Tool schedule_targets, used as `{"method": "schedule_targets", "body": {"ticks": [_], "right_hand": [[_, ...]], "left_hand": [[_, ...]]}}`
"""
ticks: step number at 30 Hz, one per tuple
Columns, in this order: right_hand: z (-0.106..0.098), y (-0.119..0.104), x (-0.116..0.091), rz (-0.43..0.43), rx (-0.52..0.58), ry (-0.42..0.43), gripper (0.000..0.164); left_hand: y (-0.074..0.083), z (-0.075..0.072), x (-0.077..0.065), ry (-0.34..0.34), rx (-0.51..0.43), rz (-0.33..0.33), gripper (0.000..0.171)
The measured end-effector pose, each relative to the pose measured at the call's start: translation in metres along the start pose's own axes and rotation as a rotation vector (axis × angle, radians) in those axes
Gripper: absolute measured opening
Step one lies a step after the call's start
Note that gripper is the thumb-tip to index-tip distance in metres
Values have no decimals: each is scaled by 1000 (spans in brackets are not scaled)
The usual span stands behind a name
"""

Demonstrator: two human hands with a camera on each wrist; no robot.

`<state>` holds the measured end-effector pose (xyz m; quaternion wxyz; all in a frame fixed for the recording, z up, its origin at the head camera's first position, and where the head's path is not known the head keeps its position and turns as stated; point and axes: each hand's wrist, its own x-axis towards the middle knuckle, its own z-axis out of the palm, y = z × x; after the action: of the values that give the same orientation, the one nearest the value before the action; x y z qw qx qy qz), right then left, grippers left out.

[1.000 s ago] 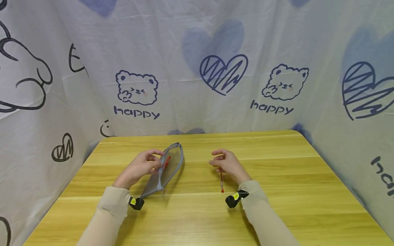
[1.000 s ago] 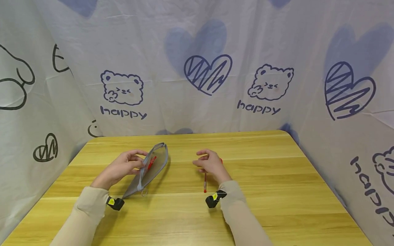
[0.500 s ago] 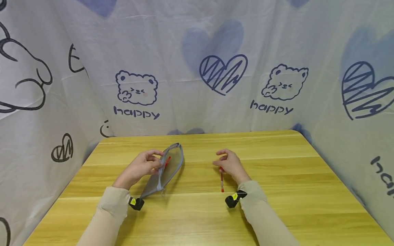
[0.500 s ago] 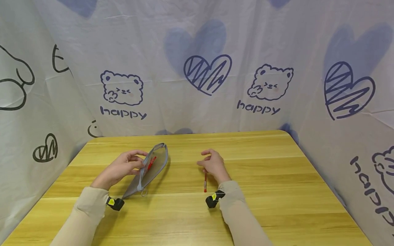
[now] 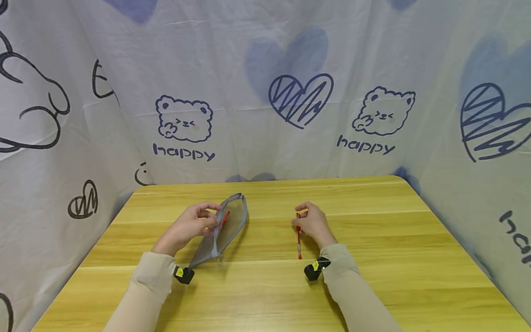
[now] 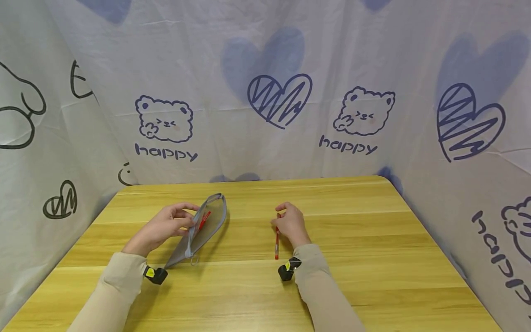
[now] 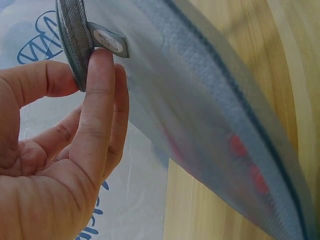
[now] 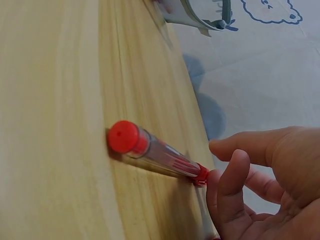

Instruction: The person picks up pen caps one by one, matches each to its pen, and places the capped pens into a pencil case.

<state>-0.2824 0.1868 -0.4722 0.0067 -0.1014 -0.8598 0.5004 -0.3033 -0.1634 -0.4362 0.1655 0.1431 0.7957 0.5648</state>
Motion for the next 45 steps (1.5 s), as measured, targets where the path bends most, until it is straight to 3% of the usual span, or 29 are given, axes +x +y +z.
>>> {"method": "schedule_targets", "body": {"ticks": [15, 29, 38, 45], "right_hand": [[5, -3, -1, 6, -91, 16, 37], [5, -3, -2, -91, -325, 54, 29], [7, -9, -4, -60, -422, 55, 29], [7, -10, -2, -49, -427, 62, 31]], "left_hand": [[-2, -1, 0, 6, 2, -7, 45], [-1, 0, 0, 4, 10, 2, 46], [-2, 0, 1, 7, 1, -8, 45], [-1, 0, 0, 9, 14, 0, 46]]}}
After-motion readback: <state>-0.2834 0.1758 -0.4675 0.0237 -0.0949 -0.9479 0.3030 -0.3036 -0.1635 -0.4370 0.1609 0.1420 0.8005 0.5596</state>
